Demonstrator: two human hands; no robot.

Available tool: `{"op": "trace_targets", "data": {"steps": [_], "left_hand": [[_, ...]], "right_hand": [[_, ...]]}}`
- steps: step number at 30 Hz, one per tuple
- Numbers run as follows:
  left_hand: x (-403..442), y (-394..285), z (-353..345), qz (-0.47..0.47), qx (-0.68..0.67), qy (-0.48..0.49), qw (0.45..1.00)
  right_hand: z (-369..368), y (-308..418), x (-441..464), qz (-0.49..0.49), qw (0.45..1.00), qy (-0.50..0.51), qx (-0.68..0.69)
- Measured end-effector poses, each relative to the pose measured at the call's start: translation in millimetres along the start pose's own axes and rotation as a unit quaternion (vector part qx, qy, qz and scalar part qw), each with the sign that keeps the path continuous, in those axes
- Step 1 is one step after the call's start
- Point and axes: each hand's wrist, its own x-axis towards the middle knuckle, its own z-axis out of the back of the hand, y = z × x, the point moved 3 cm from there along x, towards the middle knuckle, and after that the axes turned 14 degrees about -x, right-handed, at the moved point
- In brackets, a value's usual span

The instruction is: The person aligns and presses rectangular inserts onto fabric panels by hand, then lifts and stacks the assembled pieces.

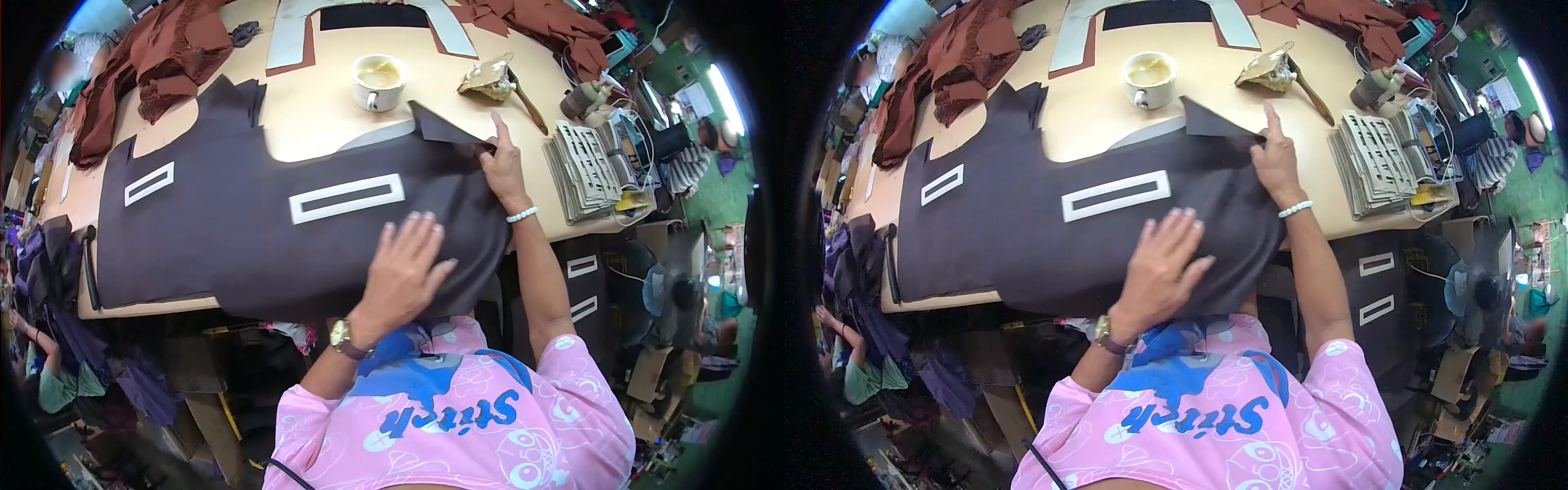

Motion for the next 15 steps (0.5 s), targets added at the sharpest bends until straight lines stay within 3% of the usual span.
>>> {"op": "trace_targets", "data": {"steps": [6,7,10,13,15], "left_hand": [[-19.5,52.5,33.7,0.15,0.174,-0.045,0.972],[-20.8,56.8,36.7,0.155,0.185,-0.047,0.969],[-21.1,62.2,39.5,0.167,0.203,-0.052,0.963],[-18.5,58.1,35.0,0.17,0.203,-0.05,0.963],[-19.0,57.2,30.8,0.175,0.203,-0.06,0.962]], "right_hand": [[19.0,-16.6,29.0,0.025,0.996,-0.003,-0.086],[15.2,-23.6,35.1,0.078,0.993,-0.037,-0.079],[12.1,-27.6,44.2,0.109,0.977,-0.029,-0.182],[14.8,-15.1,45.8,0.189,0.917,-0.143,-0.32],[19.7,10.9,46.7,0.208,0.907,-0.206,-0.302]]}}
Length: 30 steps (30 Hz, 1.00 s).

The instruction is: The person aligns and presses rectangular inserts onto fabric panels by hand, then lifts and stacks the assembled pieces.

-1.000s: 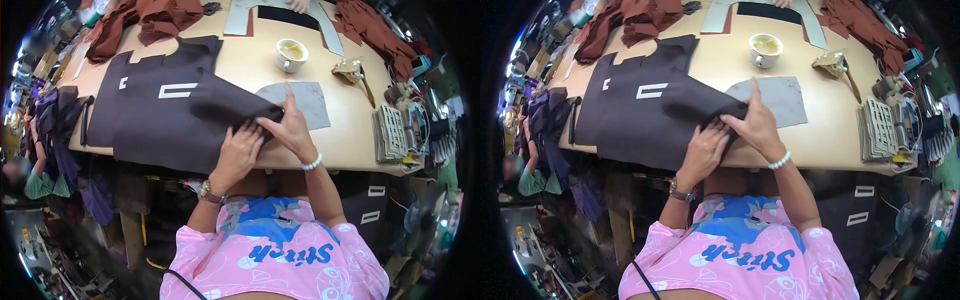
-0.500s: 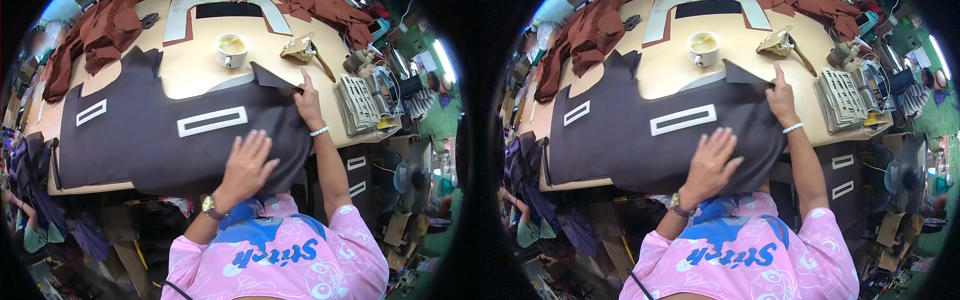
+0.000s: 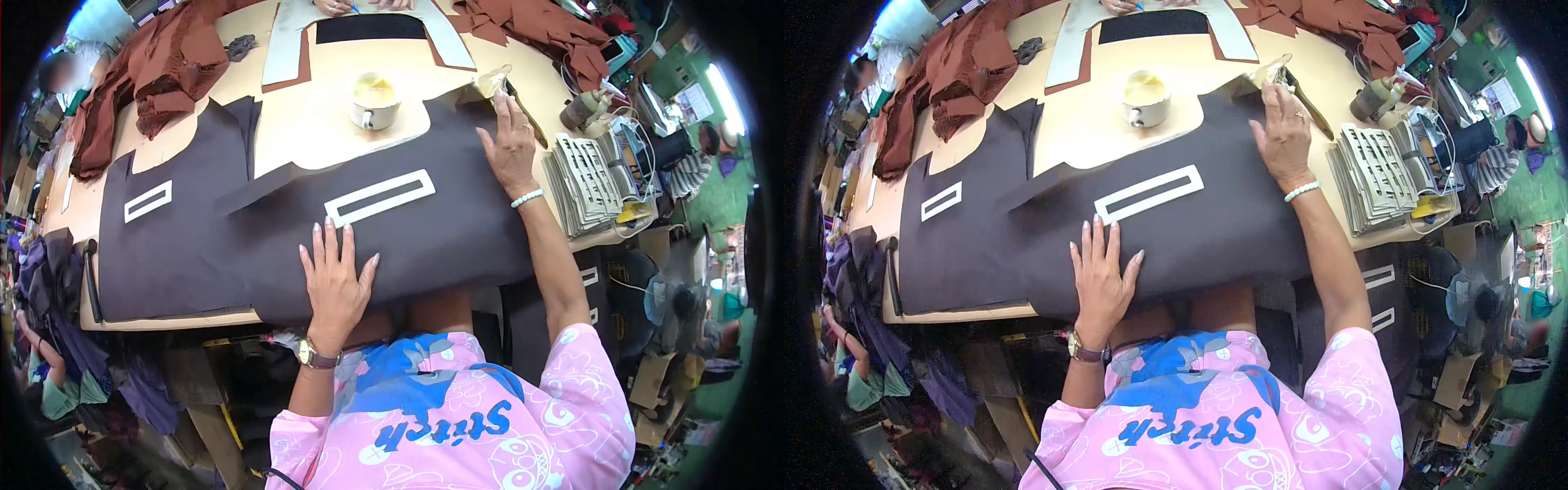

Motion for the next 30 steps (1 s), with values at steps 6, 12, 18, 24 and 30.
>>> {"op": "trace_targets", "data": {"steps": [6,12,18,24,30], "left_hand": [[-0.4,-2.6,-4.9,0.018,-0.009,-0.015,1.0],[-0.5,-1.9,-2.9,0.019,-0.025,-0.024,0.999],[-1.6,-0.8,-4.0,0.039,-0.037,-0.027,0.998],[-2.2,-10.0,-5.5,0.041,-0.036,-0.019,0.998],[-1.1,-14.5,-5.0,0.051,-0.012,-0.021,0.998]], "right_hand": [[10.5,74.6,51.4,0.074,0.987,0.085,0.111],[-29.5,120.6,90.7,0.103,0.951,0.27,0.107],[-41.0,127.8,105.2,0.143,0.921,0.353,0.081],[-14.1,97.4,105.7,0.077,0.982,0.15,0.081],[1.0,102.1,73.4,0.131,0.962,0.231,0.06]]}}
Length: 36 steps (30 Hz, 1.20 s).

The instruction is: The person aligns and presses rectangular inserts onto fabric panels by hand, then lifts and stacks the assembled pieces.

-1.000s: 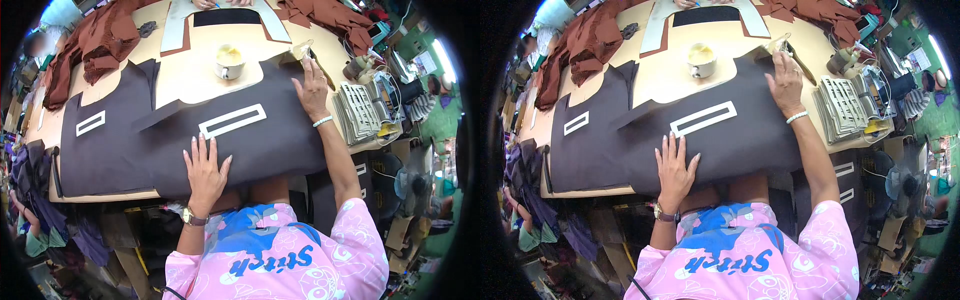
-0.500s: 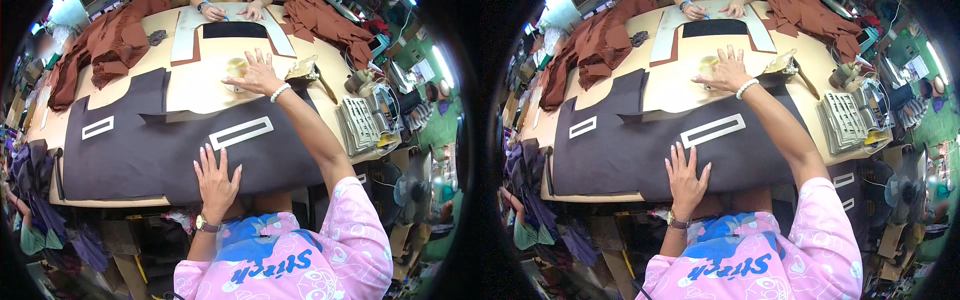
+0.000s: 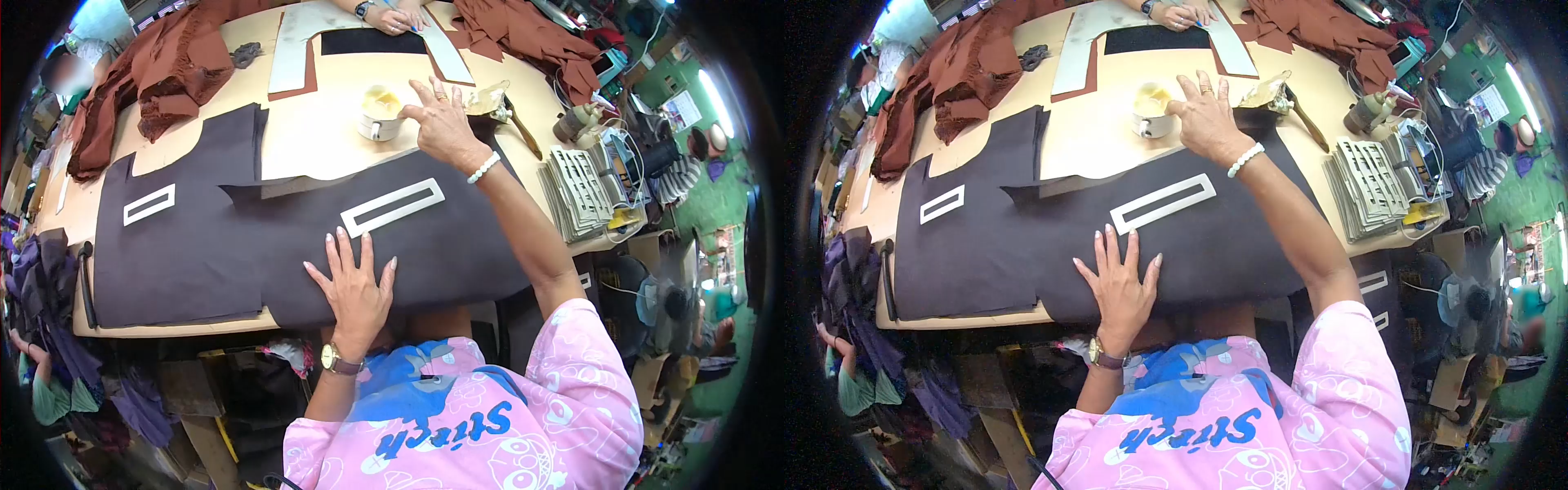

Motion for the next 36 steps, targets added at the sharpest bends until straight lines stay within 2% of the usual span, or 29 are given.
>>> {"op": "trace_targets", "data": {"steps": [4,7,12,15,19,22,25,28,32,36], "left_hand": [[5.0,10.3,13.2,-0.006,-0.005,0.001,1.0],[6.8,25.2,19.6,-0.002,0.0,-0.022,1.0],[6.9,39.0,15.0,0.007,0.043,-0.002,0.999],[7.0,37.4,15.6,0.01,0.047,-0.006,0.999],[5.3,37.5,14.1,0.013,0.052,-0.01,0.999],[6.9,36.6,13.4,0.01,0.056,-0.011,0.998],[6.0,38.2,13.3,0.01,0.058,-0.013,0.998],[5.7,38.2,13.6,0.008,0.055,-0.013,0.998],[6.3,38.1,13.8,0.005,0.053,-0.018,0.998],[5.7,38.7,13.7,0.0,0.051,-0.022,0.998]], "right_hand": [[8.8,-0.2,-30.5,0.017,0.994,0.066,0.087],[10.7,-13.0,-66.4,-0.033,0.975,0.07,0.208],[-20.9,-8.9,-127.8,-0.096,0.933,0.09,0.335],[-27.3,8.0,-140.0,-0.128,0.943,0.11,0.287],[-17.5,21.1,-137.7,-0.1,0.966,0.173,0.166],[-14.5,27.3,-135.9,-0.065,0.988,0.137,0.004],[-15.3,31.9,-133.5,-0.06,0.989,0.102,-0.085],[-11.8,42.5,-132.8,-0.036,0.971,0.126,-0.199],[-0.1,56.9,-137.9,0.0,0.97,0.127,-0.207],[-8.7,45.2,-132.5,-0.016,0.971,0.121,-0.204]]}}
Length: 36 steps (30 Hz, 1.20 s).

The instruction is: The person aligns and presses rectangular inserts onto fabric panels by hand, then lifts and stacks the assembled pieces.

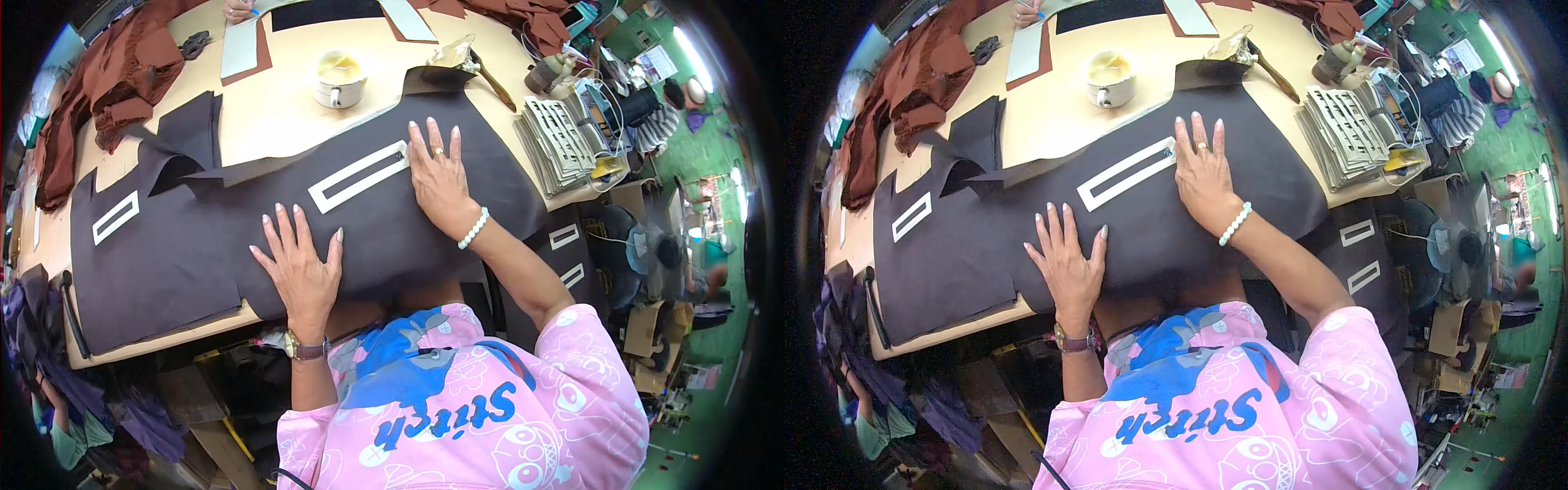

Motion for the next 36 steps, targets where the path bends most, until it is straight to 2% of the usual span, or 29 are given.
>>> {"op": "trace_targets", "data": {"steps": [11,36], "left_hand": [[-0.3,0.1,1.0,0.0,-0.005,-0.004,1.0],[-6.8,9.9,7.4,0.005,-0.206,-0.085,0.975]], "right_hand": [[-9.6,-14.8,10.0,0.068,0.989,0.065,-0.114],[45.7,59.3,7.5,0.132,0.987,-0.035,-0.082]]}}
